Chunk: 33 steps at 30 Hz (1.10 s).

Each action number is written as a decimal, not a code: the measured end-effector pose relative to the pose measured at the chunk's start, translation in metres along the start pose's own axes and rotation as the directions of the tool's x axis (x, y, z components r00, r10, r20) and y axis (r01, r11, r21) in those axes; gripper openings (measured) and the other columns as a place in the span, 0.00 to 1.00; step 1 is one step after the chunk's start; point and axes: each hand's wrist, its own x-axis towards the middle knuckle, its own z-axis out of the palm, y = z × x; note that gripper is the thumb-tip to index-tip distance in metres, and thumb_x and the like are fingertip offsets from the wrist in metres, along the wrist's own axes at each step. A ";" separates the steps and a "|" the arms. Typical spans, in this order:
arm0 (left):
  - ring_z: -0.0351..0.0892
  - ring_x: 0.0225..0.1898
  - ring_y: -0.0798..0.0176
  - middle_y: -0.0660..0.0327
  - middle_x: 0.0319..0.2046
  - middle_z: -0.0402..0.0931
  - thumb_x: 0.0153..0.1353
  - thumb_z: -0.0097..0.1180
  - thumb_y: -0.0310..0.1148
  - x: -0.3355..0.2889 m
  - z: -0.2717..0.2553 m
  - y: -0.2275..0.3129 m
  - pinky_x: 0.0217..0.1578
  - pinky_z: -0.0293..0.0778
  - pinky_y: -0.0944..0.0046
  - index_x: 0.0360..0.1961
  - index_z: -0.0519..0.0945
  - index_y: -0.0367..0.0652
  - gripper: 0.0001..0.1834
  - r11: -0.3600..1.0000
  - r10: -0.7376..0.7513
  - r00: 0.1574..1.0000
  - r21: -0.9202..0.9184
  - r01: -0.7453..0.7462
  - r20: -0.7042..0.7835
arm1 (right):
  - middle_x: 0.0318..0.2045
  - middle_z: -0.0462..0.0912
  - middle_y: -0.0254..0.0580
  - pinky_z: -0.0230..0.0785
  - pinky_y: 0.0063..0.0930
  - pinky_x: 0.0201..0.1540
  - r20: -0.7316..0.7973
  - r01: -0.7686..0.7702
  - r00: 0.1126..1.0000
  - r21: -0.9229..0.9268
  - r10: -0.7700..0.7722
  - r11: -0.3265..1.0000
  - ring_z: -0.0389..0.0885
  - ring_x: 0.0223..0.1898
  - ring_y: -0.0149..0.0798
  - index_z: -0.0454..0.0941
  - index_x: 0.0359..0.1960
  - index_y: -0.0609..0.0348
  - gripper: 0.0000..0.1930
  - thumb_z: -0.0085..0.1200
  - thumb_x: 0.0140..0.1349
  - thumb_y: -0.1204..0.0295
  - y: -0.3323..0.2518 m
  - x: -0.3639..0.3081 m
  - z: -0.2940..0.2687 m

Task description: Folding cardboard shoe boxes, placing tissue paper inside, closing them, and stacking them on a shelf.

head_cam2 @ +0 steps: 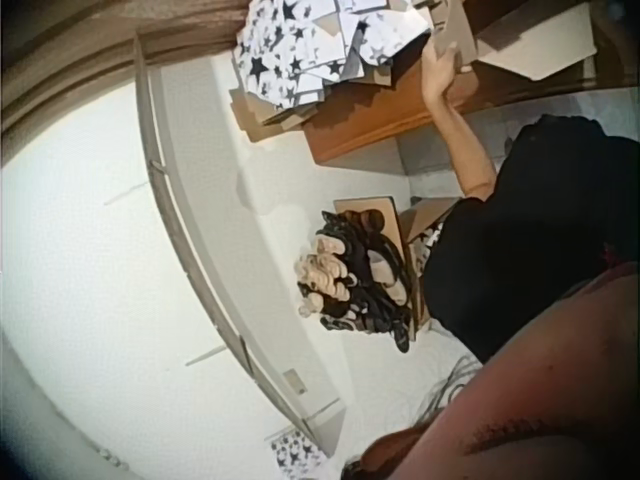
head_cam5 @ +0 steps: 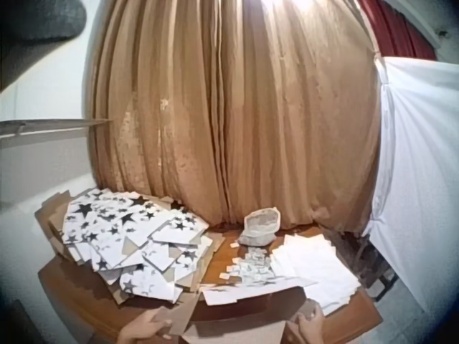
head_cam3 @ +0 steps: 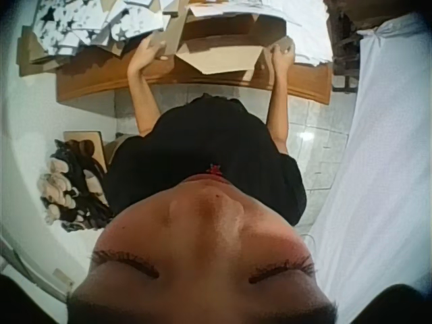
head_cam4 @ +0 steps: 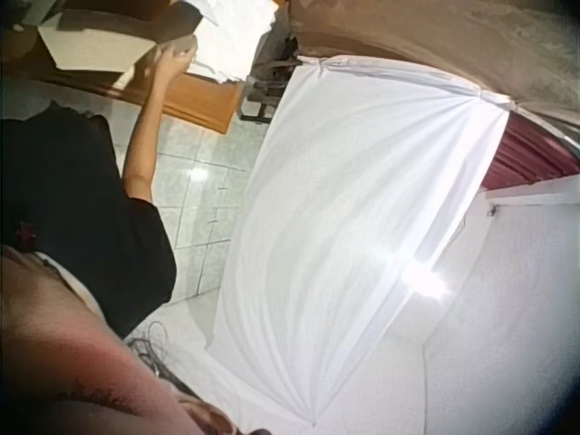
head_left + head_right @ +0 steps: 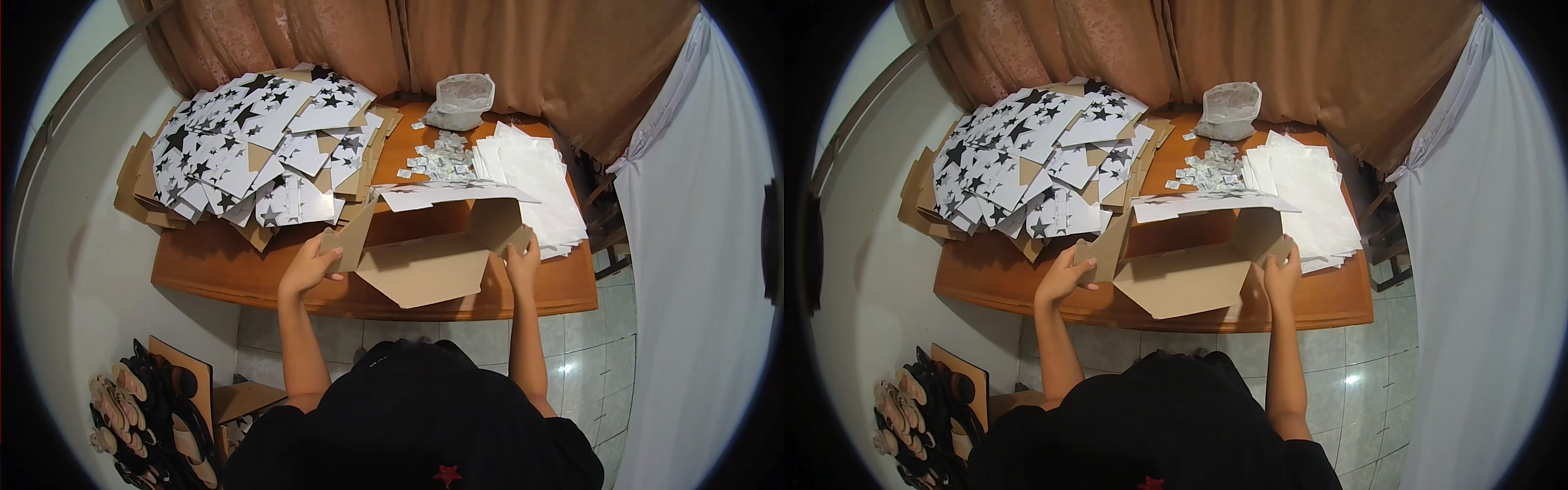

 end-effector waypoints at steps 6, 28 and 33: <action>0.76 0.36 0.65 0.58 0.40 0.71 0.58 0.47 0.28 -0.010 -0.014 -0.001 0.22 0.79 0.68 0.51 0.66 0.37 0.18 0.995 0.077 0.985 -0.045 -0.085 -0.151 | 0.31 0.78 0.57 0.69 0.38 0.38 0.054 0.029 0.998 -0.117 -0.022 0.993 0.78 0.34 0.51 0.52 0.60 0.58 0.34 0.43 0.47 0.81 -0.050 -0.009 -0.013; 0.71 0.48 0.48 0.53 0.44 0.74 0.48 0.57 0.28 0.040 0.000 -0.085 0.51 0.61 0.43 0.44 0.73 0.41 0.19 0.717 0.521 0.633 0.696 0.040 -0.573 | 0.43 0.72 0.56 0.63 0.40 0.49 -0.019 -0.062 0.998 -0.553 0.062 0.831 0.69 0.48 0.56 0.62 0.54 0.60 0.31 0.58 0.44 0.79 -0.009 -0.020 0.013; 0.59 0.60 0.55 0.53 0.52 0.68 0.51 0.55 0.34 0.053 0.018 -0.086 0.60 0.42 0.41 0.38 0.80 0.43 0.13 0.453 0.478 0.847 0.892 -0.012 -0.232 | 0.43 0.72 0.49 0.63 0.43 0.45 0.147 0.134 0.989 -0.799 -0.027 0.586 0.67 0.48 0.50 0.77 0.38 0.58 0.13 0.50 0.49 0.77 0.000 -0.029 0.029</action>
